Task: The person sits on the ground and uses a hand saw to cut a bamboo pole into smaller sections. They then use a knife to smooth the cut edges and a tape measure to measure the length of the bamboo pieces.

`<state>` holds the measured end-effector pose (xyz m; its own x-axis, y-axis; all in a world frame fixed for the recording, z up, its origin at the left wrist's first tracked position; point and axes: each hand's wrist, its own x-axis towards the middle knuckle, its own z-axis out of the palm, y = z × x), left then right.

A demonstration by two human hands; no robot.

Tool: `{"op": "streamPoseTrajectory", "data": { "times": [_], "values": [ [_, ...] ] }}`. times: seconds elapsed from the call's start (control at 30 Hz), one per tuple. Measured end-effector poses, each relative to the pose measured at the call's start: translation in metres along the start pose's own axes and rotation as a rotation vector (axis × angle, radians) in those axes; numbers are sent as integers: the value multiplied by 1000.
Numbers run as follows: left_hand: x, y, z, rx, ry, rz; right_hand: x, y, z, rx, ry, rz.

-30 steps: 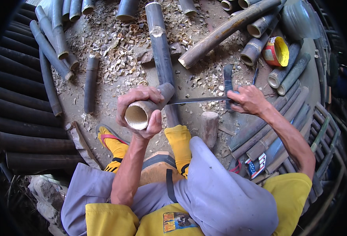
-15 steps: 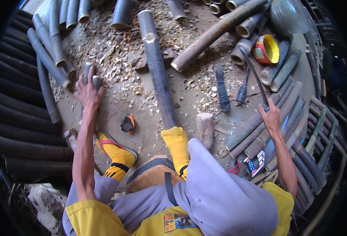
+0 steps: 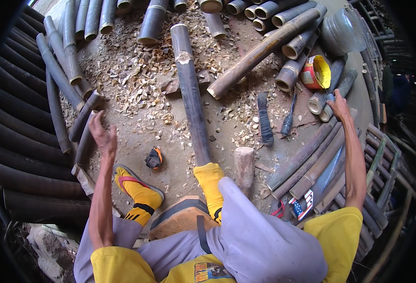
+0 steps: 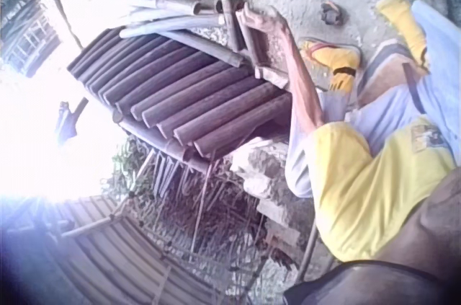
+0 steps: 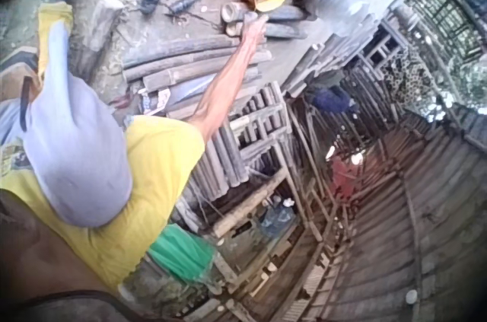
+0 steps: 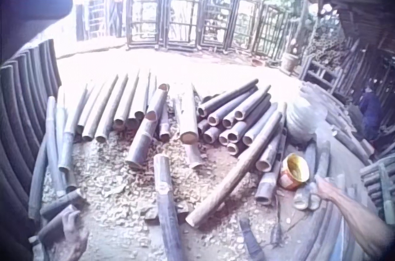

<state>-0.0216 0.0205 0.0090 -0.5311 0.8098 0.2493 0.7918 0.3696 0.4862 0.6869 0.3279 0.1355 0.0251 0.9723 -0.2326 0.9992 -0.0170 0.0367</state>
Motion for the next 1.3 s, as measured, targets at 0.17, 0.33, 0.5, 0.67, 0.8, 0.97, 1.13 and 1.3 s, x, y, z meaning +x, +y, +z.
{"op": "streamPoseTrajectory", "data": {
  "times": [0.17,0.33,0.5,0.67,0.8,0.97,1.13,1.3],
  "values": [
    [-38,128,27,-701,-459,-112,-56,-7,16,107,220,13],
    [-81,269,28,-1347,-991,-286,-188,-135,6,543,408,67],
    [-99,337,23,-1520,-729,-613,-281,-230,33,1216,77,-217],
    [-77,227,46,-1251,-323,-468,-337,-189,165,487,-36,85],
    [-50,139,36,-859,-425,-346,-349,-184,193,462,-57,193],
    [-41,110,31,-756,-371,-157,-342,-197,192,461,14,193],
    [-65,161,37,-1055,-516,-423,-324,-221,156,431,254,44],
    [-90,229,38,-1258,-545,-461,-279,-252,110,894,-296,-203]
  ]
}}
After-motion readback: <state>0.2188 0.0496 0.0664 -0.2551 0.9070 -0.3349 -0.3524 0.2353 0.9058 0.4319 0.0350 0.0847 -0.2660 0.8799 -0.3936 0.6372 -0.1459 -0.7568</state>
